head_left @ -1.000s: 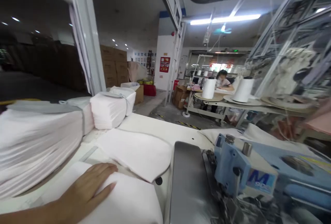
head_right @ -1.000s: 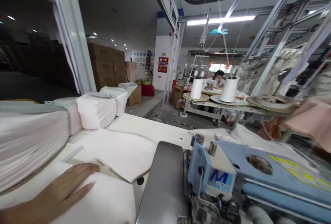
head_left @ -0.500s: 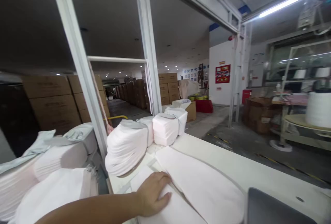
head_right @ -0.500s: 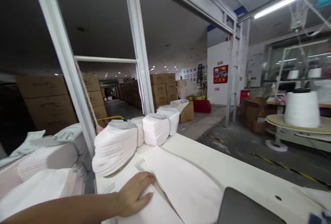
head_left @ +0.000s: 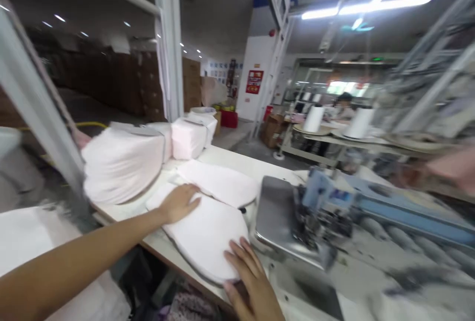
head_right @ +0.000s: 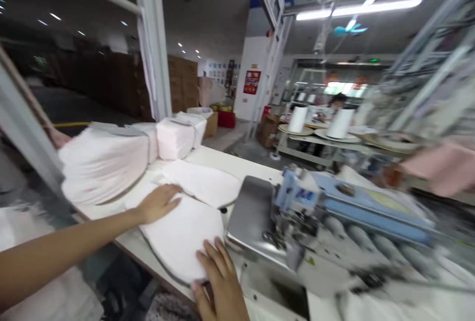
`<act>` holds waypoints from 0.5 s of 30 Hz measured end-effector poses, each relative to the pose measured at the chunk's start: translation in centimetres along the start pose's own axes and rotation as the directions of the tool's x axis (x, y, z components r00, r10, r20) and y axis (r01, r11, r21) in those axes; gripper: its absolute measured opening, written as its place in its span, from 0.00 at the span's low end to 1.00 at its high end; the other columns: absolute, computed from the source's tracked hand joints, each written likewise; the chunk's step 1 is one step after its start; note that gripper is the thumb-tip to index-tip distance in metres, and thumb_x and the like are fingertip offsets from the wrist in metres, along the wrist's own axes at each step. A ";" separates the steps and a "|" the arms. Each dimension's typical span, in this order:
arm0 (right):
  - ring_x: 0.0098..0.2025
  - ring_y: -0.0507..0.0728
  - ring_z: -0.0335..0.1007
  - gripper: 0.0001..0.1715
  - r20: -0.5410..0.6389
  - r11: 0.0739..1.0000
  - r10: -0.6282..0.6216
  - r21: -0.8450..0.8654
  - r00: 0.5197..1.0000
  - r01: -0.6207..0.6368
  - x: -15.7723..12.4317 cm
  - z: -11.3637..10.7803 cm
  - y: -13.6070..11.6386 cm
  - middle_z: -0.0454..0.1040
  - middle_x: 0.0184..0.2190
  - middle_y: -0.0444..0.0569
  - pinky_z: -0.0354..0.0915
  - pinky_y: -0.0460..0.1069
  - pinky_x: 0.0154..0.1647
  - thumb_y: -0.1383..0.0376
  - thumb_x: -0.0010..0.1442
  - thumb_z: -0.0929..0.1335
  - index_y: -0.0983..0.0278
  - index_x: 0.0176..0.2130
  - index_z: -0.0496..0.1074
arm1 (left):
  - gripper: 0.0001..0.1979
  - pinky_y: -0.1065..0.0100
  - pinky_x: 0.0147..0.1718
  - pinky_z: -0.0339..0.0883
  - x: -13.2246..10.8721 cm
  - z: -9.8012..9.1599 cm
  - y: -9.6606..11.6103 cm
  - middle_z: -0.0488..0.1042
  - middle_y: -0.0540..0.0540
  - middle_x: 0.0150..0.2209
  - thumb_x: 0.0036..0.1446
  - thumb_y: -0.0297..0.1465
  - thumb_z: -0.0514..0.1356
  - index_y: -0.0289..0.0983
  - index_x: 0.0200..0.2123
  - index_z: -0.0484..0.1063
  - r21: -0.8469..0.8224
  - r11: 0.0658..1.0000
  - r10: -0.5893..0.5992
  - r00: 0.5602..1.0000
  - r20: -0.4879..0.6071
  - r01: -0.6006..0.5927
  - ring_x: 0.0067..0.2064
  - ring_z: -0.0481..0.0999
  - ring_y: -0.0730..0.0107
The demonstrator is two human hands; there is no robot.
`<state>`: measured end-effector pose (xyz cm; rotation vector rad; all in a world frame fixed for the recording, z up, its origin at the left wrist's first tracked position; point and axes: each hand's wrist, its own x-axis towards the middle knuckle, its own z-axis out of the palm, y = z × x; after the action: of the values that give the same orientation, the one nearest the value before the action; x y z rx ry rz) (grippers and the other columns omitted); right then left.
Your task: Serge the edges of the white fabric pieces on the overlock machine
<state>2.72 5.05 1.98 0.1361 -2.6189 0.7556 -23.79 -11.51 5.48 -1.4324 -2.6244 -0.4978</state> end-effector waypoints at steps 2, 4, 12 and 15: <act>0.68 0.61 0.47 0.26 0.020 0.999 0.032 0.015 0.999 -0.032 -0.2 -0.5 -0.7 0.61 0.64 0.51 0.57 0.60 0.65 0.65 0.63 0.65 0.59 0.60 0.62 | 0.22 0.50 0.57 0.56 -0.1 -0.1 -0.3 0.69 0.37 0.53 0.66 0.41 0.46 0.32 0.53 0.66 -0.023 1.000 0.008 1.000 0.007 -0.008 0.55 0.67 0.53; 0.69 0.59 0.44 0.26 0.019 0.997 0.068 0.038 0.998 -0.068 -0.2 -1.0 -1.5 0.60 0.64 0.50 0.54 0.60 0.66 0.66 0.63 0.65 0.59 0.60 0.61 | 0.24 0.51 0.56 0.55 -0.4 -0.2 -0.6 0.71 0.37 0.51 0.65 0.43 0.45 0.32 0.51 0.68 -0.031 0.999 0.009 1.000 0.006 -0.009 0.54 0.67 0.52; 0.70 0.63 0.41 0.35 0.049 0.997 0.072 -0.015 0.996 -0.071 -0.4 -0.2 -1.3 0.56 0.67 0.49 0.53 0.62 0.66 0.60 0.59 0.69 0.57 0.62 0.57 | 0.23 0.51 0.50 0.60 -1.8 0.1 -2.3 0.72 0.39 0.45 0.62 0.46 0.46 0.36 0.45 0.71 -0.030 0.998 -0.057 0.998 0.014 0.057 0.48 0.70 0.50; 0.69 0.65 0.46 0.39 0.063 0.999 0.013 -0.044 0.998 -0.010 -0.4 0.5 0.0 0.57 0.66 0.50 0.58 0.61 0.64 0.52 0.57 0.70 0.57 0.63 0.57 | 0.23 0.48 0.52 0.60 -0.5 0.0 -2.2 0.71 0.36 0.49 0.61 0.44 0.47 0.34 0.46 0.70 -0.058 0.996 -0.066 0.998 0.011 0.066 0.51 0.68 0.47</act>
<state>2.87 4.77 1.41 0.1339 -2.6959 0.7084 -25.39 -13.02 4.83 -1.3709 -2.6934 -0.5809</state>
